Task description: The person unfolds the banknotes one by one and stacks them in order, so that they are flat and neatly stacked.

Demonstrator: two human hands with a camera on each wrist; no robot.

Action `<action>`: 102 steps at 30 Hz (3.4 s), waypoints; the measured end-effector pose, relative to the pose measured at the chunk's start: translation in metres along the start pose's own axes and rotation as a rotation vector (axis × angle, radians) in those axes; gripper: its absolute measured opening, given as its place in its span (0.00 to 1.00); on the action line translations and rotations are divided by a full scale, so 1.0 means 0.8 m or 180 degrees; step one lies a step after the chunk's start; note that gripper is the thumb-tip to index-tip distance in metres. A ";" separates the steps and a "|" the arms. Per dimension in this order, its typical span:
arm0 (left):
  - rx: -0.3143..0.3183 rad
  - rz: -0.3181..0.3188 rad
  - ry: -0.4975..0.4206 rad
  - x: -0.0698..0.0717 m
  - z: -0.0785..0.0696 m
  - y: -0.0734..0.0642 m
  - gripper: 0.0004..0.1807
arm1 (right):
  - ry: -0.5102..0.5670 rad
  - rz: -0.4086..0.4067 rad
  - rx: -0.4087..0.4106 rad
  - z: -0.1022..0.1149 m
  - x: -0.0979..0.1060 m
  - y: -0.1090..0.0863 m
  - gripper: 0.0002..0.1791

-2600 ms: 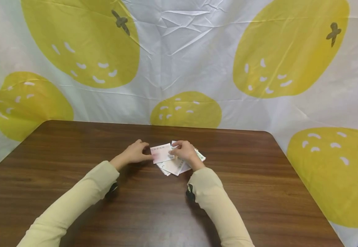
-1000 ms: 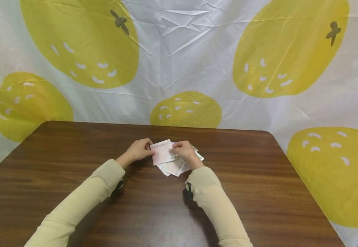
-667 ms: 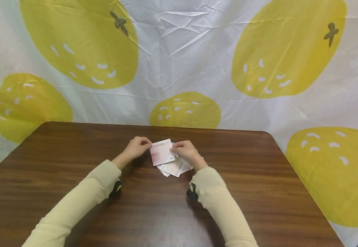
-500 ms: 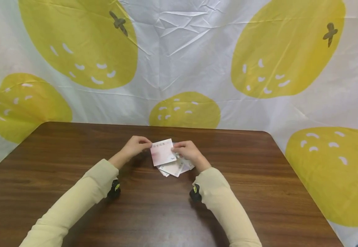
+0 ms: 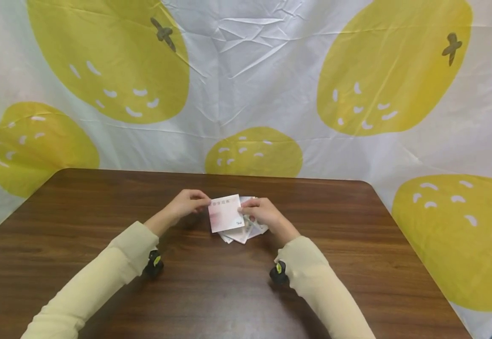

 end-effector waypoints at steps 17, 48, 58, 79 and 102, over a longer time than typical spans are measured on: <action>-0.0427 0.0383 -0.0268 -0.019 -0.020 -0.030 0.08 | 0.0071 -0.0064 -0.0031 0.009 0.006 -0.033 0.13; -0.1291 0.0284 0.0217 -0.034 -0.050 -0.052 0.05 | 0.0455 -0.0325 -0.0100 0.007 0.006 -0.059 0.08; -0.1038 0.0626 -0.0030 -0.037 -0.041 -0.051 0.07 | 0.0658 -0.0180 0.0010 0.009 0.004 -0.065 0.10; -0.0694 0.1243 -0.0420 -0.041 -0.023 -0.071 0.20 | 0.0485 -0.0418 0.0077 0.012 0.025 -0.094 0.11; -0.1039 0.1159 0.0496 -0.044 -0.002 -0.094 0.11 | 0.0148 0.0255 -0.0127 -0.017 0.032 -0.124 0.26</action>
Point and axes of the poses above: each hand's wrist, its own y-axis towards the middle knuckle, its own x-axis out of the back of the hand, z = x × y, the point moved 8 cm from there along y, towards the middle knuckle, and after that the axes turned 12 degrees about x, right-handed, at the moved point
